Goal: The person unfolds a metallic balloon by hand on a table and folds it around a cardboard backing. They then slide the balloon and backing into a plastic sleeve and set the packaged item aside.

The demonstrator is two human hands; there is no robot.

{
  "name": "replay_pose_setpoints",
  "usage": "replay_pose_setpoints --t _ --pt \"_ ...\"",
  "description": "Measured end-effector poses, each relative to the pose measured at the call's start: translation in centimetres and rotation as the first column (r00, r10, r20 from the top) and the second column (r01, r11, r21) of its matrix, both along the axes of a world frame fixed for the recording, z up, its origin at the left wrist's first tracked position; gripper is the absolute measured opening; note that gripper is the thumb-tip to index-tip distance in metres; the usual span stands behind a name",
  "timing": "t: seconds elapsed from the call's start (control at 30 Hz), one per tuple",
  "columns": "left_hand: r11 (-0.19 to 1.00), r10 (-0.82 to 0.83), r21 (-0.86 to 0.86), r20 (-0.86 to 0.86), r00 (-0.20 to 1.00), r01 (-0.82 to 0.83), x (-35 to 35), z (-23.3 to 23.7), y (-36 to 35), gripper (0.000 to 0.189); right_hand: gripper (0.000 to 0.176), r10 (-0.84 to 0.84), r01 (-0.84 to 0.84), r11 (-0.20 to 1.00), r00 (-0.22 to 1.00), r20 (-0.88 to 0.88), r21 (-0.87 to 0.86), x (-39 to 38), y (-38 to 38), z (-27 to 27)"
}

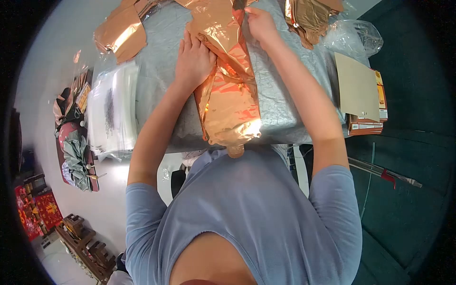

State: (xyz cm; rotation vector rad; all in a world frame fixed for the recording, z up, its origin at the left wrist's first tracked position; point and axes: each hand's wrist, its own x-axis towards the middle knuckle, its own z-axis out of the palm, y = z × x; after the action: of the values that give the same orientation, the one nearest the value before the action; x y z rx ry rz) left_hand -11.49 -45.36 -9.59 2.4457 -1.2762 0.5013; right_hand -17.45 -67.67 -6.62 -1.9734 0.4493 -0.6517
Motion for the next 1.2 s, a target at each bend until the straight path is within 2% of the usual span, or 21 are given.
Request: replay_pose_setpoints --t 0.03,0.07,0.1,0.17,0.3,0.37,0.5,0.6,0.67,0.7,0.77,0.9,0.97,1.0,1.07,1.13,1.17,1.2 --pt "1.0 -0.01 -0.028 -0.002 1.0 0.01 0.0 0.0 0.0 0.064 0.043 0.06 -0.061 0.948 0.998 0.013 0.311 0.2 -0.4 0.3" --pt "1.0 -0.012 -0.028 -0.001 1.0 0.012 0.0 0.1 0.0 0.064 0.041 0.096 -0.07 0.943 0.993 -0.066 0.325 0.6 -1.1 0.6" --pt "1.0 -0.006 -0.006 0.0 1.0 0.006 0.1 0.1 0.0 0.064 0.041 0.096 -0.07 0.943 0.993 -0.065 0.324 0.6 -1.3 0.5" --pt "1.0 0.0 0.016 0.001 1.0 0.0 0.1 0.1 0.0 0.063 0.04 0.214 -0.203 0.965 0.976 -0.046 0.165 0.9 -1.7 0.6" --pt "1.0 0.001 -0.005 -0.012 1.0 -0.001 -0.2 0.4 0.0 0.065 0.038 0.227 -0.223 0.973 0.972 -0.067 0.064 1.7 -1.2 0.6" --pt "1.0 0.001 -0.003 -0.032 0.999 -0.001 -0.2 0.6 0.0 0.066 0.037 0.247 -0.251 0.965 0.967 -0.061 -0.08 1.9 -0.9 0.7" --pt "1.0 0.004 0.006 -0.041 0.999 -0.004 -0.1 0.3 0.0 0.068 0.036 0.32 -0.324 0.942 0.945 -0.061 -0.084 2.6 -0.5 0.7" --pt "1.0 0.012 0.002 -0.051 0.999 -0.012 -0.1 0.4 -0.1 0.071 0.035 0.354 -0.356 0.934 0.931 -0.091 -0.011 2.9 -0.3 0.2" --pt "1.0 0.021 0.02 -0.062 0.998 -0.019 -0.1 0.3 -0.1 0.073 0.039 0.345 -0.351 0.919 0.936 -0.064 -0.178 2.6 0.2 0.0" --pt "1.0 0.014 -0.012 -0.073 0.997 -0.015 0.0 0.2 -0.2 0.075 0.039 0.347 -0.353 0.919 0.936 -0.065 -0.178 2.2 0.6 0.0" --pt "0.999 0.008 -0.043 -0.084 0.996 -0.012 0.0 0.1 -0.2 0.077 0.047 0.244 -0.222 0.869 0.97 -0.008 -0.441 1.1 1.4 -0.1" --pt "0.997 -0.001 -0.08 -0.1 0.995 -0.007 0.1 0.4 -0.3 0.08 0.057 0.123 -0.139 0.882 0.99 -0.064 -0.45 0.0 3.1 -0.7" --pt "0.993 -0.012 -0.122 -0.088 0.996 0.001 0.2 0.4 -0.3 0.08 0.067 0.139 -0.133 0.802 0.99 -0.036 -0.583 -0.1 3.6 -1.1" --pt "0.99 -0.032 -0.142 -0.09 0.995 0.019 0.4 0.3 -0.3 0.079 0.067 0.136 -0.131 0.803 0.99 -0.035 -0.582 0.0 3.7 -1.5" --pt "0.986 -0.051 -0.16 -0.091 0.995 0.036 0.8 0.3 -0.1 0.077 0.066 0.032 -0.108 0.751 0.991 -0.128 -0.651 0.2 4.2 -1.9" --pt "0.926 -0.161 -0.377 -0.324 0.932 0.029 1.1 0.6 -0.1 0.072 0.065 0.014 -0.105 0.73 0.99 -0.139 -0.675 0.2 4.7 -1.9" --pt "0.926 -0.163 -0.377 -0.322 0.933 0.031 1.3 0.9 0.1 0.072 0.065 -0.004 -0.103 0.708 0.989 -0.15 -0.699 0.2 4.9 -1.9" --pt "0.881 -0.226 -0.473 -0.421 0.879 0.0 1.5 1.2 0.3 0.07 0.065 -0.007 -0.099 0.708 0.989 -0.147 -0.699 0.2 5.1 -1.9"
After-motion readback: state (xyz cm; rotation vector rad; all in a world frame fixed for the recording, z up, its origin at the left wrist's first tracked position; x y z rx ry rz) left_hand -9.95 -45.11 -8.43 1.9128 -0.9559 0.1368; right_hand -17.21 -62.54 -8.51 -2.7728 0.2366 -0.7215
